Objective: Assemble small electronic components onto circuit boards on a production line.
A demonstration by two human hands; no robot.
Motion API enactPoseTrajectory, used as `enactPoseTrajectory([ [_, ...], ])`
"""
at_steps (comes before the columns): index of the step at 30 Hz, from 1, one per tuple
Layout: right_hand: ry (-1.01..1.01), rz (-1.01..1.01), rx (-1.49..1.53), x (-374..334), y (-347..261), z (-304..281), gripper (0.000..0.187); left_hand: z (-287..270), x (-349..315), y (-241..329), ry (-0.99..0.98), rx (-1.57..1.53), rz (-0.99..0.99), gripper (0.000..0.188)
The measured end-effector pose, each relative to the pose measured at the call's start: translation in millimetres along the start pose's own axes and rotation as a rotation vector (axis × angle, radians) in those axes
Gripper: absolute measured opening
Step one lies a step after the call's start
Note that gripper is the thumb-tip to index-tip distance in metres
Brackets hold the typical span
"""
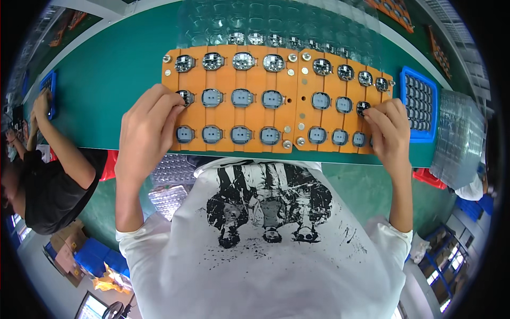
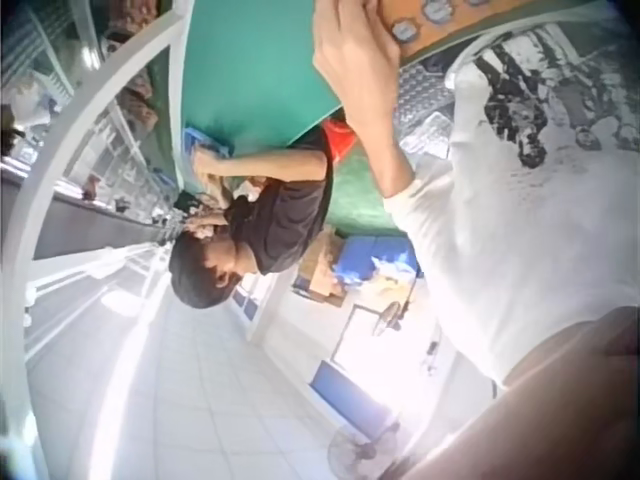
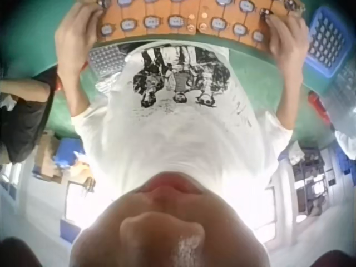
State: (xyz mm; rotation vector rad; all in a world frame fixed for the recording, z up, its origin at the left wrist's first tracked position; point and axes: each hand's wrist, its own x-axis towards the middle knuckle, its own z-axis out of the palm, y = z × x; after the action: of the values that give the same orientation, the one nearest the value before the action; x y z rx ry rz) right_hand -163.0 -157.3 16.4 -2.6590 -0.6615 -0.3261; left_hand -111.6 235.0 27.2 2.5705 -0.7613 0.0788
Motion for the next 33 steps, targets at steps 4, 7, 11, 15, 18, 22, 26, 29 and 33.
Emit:
enactPoseTrajectory([
  [4, -0.029, -0.004, 0.014, -3.6, 9.5, -1.3, 0.018, -0.6, 4.9, -4.6, -0.076, -0.126, -0.011, 0.009],
  [7, 0.014, -0.018, 0.032, -3.5, 12.6, 0.7, 0.018, 2.4, 2.1, -2.0, -0.077, -0.208, -0.059, 0.012],
  [11, 0.012, 0.064, 0.09, -8.0, 6.6, -7.4, 0.024, 4.8, -10.6, -21.6, 0.054, -0.286, -0.192, 0.019],
  [15, 0.204, 0.303, 0.228, -31.7, 18.6, -6.5, 0.037, 10.3, -28.2, -31.5, 0.133, -0.512, -0.418, 0.031],
  [18, 0.316, 0.641, 0.373, -46.7, 19.8, 7.2, 0.04, 12.2, -28.4, -32.0, 0.069, -0.619, -0.506, 0.042],
  [22, 0.273, 0.98, 0.672, -56.3, 26.3, 12.5, 0.039, 15.3, -22.4, -39.0, 0.097, -0.81, -0.712, 0.039],
  [26, 0.272, 1.042, 0.778, -62.0, 29.7, 20.9, 0.033, 20.5, -9.9, -36.6, -0.007, -0.831, -0.78, 0.033],
  [29, 0.247, 1.038, 0.709, -49.2, 21.2, 16.6, 0.029, 28.8, -10.1, -39.9, 0.031, -0.826, -0.761, 0.031],
  [33, 0.242, 1.062, 0.708, -39.8, 19.8, 6.8, 0.027, 22.6, -0.8, -24.9, 0.126, -0.83, -0.764, 0.03],
])
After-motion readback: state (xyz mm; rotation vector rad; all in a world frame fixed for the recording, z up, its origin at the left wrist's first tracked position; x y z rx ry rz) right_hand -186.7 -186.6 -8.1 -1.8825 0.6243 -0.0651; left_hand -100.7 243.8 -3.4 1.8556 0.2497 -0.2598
